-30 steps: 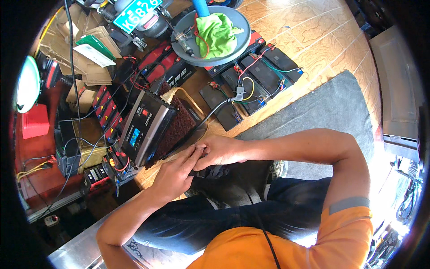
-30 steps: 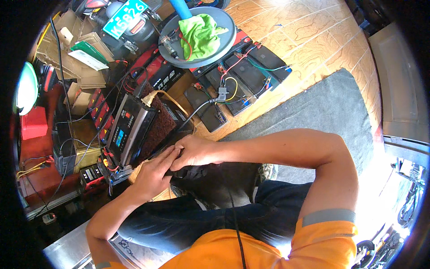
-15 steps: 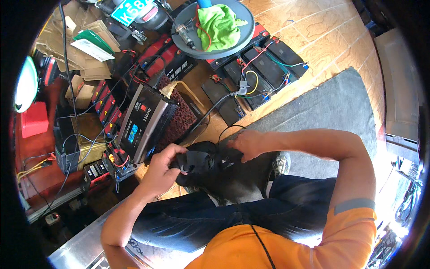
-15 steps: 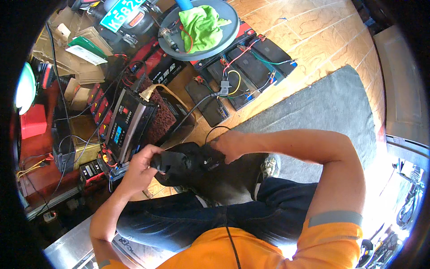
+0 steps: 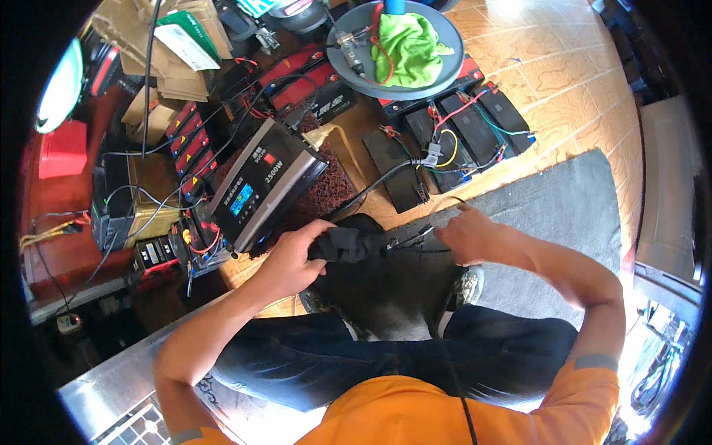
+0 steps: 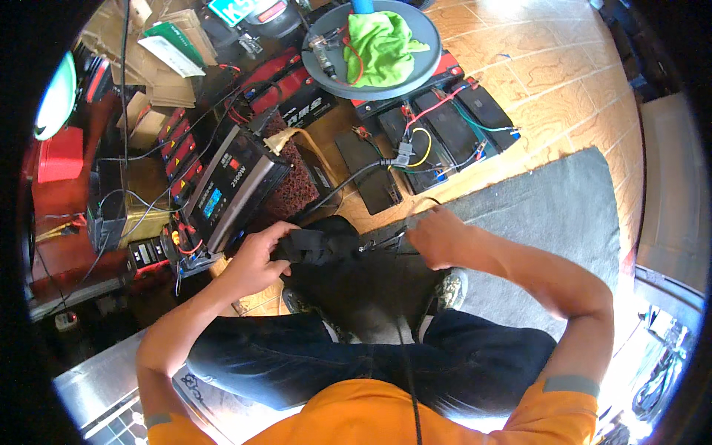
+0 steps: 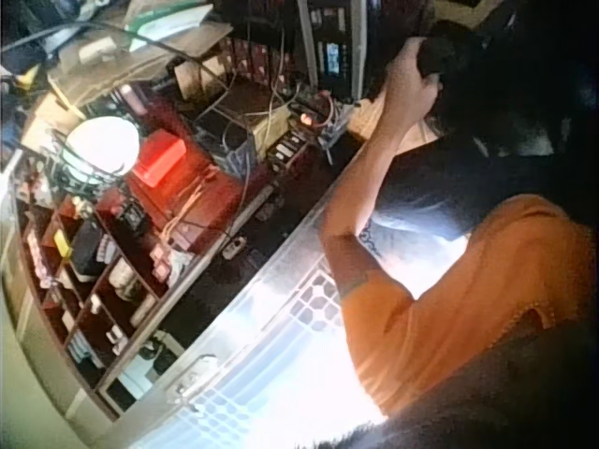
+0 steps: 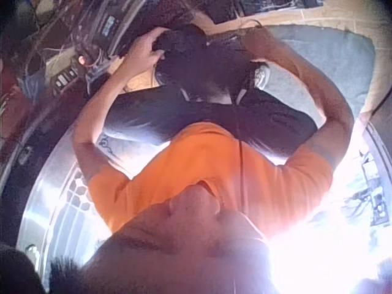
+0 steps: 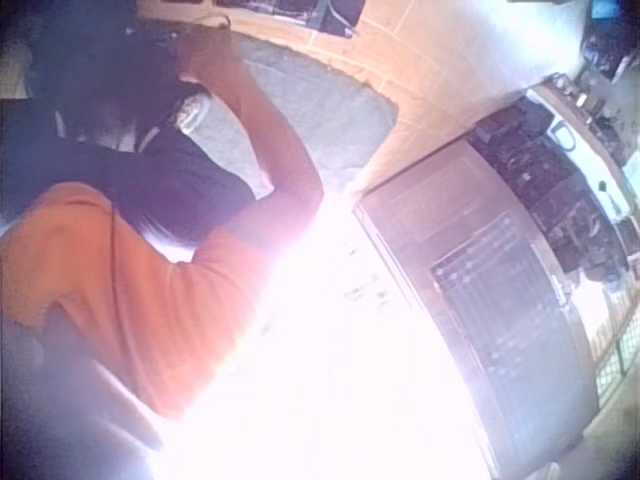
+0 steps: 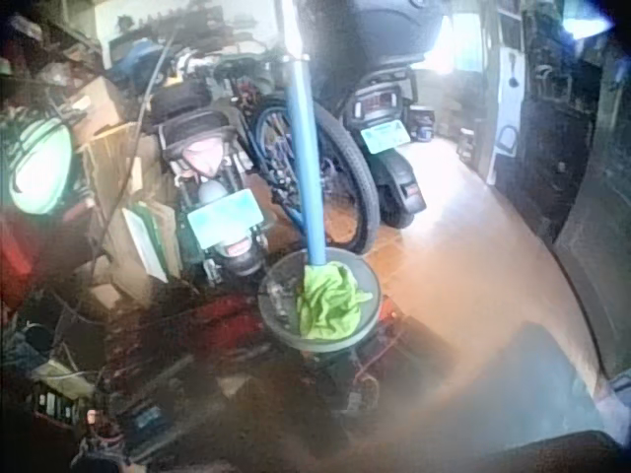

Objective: The person uses a test light to check connections on a series of batteries and an inverter. They move the test light between terminals, observe the indicator light, and adjust connections as needed.

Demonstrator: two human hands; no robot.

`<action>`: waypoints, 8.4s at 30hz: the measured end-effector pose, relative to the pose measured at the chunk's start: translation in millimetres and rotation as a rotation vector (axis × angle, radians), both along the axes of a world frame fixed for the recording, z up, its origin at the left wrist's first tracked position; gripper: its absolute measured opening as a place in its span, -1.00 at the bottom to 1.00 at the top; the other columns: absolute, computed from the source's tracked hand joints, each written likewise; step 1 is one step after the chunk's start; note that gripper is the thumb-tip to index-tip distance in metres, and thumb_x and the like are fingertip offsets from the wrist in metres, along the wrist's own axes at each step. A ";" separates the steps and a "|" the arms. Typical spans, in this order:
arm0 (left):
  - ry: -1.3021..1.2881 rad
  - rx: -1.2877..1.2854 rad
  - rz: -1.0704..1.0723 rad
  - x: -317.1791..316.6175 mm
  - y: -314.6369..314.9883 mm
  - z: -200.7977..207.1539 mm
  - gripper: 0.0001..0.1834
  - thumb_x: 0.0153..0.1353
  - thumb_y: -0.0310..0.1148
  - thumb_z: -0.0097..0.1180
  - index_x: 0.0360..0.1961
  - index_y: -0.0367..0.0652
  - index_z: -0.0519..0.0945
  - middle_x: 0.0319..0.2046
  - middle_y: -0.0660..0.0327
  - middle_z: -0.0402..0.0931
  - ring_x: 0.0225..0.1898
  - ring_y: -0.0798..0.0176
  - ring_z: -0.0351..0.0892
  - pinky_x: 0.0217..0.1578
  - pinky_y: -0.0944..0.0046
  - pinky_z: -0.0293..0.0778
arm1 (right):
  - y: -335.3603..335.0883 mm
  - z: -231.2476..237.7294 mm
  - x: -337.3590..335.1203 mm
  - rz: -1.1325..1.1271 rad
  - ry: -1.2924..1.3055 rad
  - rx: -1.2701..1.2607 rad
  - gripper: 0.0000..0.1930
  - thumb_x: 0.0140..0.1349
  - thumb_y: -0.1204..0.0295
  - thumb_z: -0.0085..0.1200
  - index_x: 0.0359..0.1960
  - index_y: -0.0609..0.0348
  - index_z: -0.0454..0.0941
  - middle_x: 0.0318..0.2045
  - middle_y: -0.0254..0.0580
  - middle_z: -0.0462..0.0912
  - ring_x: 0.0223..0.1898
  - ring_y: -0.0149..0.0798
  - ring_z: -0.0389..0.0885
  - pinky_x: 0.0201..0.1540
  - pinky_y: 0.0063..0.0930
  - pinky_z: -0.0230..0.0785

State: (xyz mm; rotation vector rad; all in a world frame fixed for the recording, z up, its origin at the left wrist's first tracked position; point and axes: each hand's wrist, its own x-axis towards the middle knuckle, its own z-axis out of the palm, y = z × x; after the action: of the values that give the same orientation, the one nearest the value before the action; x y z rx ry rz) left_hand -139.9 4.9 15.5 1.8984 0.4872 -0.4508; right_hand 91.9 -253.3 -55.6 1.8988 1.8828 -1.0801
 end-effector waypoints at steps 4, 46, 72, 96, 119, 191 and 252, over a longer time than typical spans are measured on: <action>-0.085 0.057 -0.069 2.2 -5.0 -13.4 -0.49 0.07 -0.68 0.21 0.12 -0.29 0.55 -0.13 -0.11 0.70 -0.07 -0.06 0.75 -0.03 0.11 0.63 | -2.5 30.7 12.0 -0.046 -0.060 0.012 -0.55 0.04 0.35 0.35 0.02 0.17 0.65 -0.34 0.03 0.78 -0.15 0.12 0.79 -0.10 0.01 0.61; 0.080 0.285 -0.426 13.8 -23.6 -42.4 -0.52 0.08 -0.37 0.39 0.01 -0.34 0.57 -0.09 -0.15 0.64 0.03 -0.27 0.64 0.06 -0.10 0.56 | 18.8 -19.8 17.6 -0.209 0.250 0.078 -0.20 0.01 0.40 0.39 0.39 0.11 0.44 0.32 0.10 0.53 0.33 0.16 0.51 0.40 -0.07 0.40; 0.189 0.395 -0.569 9.1 -24.2 -65.8 -0.43 0.23 -0.41 0.26 0.28 -0.19 0.45 0.16 -0.11 0.52 0.25 -0.21 0.52 0.22 -0.19 0.48 | 76.0 76.0 25.9 -0.372 0.380 0.506 -0.59 0.16 0.44 0.37 0.06 0.23 0.62 -0.13 0.04 0.75 -0.10 0.02 0.77 0.01 -0.16 0.62; -0.400 0.910 -0.270 -26.5 -20.0 130.6 -0.29 0.21 -0.16 0.36 0.31 -0.30 0.45 0.16 -0.03 0.53 0.18 -0.06 0.53 0.19 0.00 0.43 | 233.1 172.1 12.0 -0.279 0.428 0.860 -0.63 0.10 0.48 0.44 -0.05 0.26 0.65 -0.14 -0.07 0.72 -0.05 -0.09 0.71 0.03 -0.28 0.55; -0.177 0.848 0.117 -12.4 64.2 48.9 0.27 -0.10 -0.07 0.64 0.54 -0.32 0.13 0.46 -0.21 0.21 0.45 -0.32 0.22 0.39 -0.35 0.19 | 242.6 147.3 -35.3 -0.122 0.296 0.830 -0.60 0.12 0.65 0.25 0.04 0.18 0.61 0.16 0.09 0.61 0.16 0.22 0.60 0.20 -0.05 0.53; -0.402 0.945 0.185 99.9 40.1 12.4 -0.60 0.14 0.00 0.37 -0.19 -0.10 0.82 0.41 -0.05 0.31 0.45 -0.31 0.18 0.43 -0.49 -0.04 | 166.1 -35.9 108.4 -0.343 -0.391 0.573 -0.77 0.24 0.24 0.20 -0.33 0.13 0.75 -0.45 0.15 0.74 -0.34 0.20 0.77 -0.22 0.08 0.62; -0.369 0.890 0.061 53.4 53.4 52.0 0.19 -0.01 0.21 0.49 0.54 -0.12 0.22 0.50 -0.16 0.11 0.53 -0.35 0.03 0.45 -0.32 0.06 | 173.5 -45.8 102.2 -0.272 -0.388 0.585 -0.66 0.21 0.25 0.29 -0.03 0.11 0.64 -0.45 0.13 0.73 -0.33 0.19 0.77 -0.27 0.06 0.63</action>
State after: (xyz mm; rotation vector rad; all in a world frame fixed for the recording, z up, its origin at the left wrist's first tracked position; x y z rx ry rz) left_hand -86.5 58.2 67.5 2.7281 0.5399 0.2184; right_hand 194.2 -79.7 -101.4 2.5046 1.8687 -0.1681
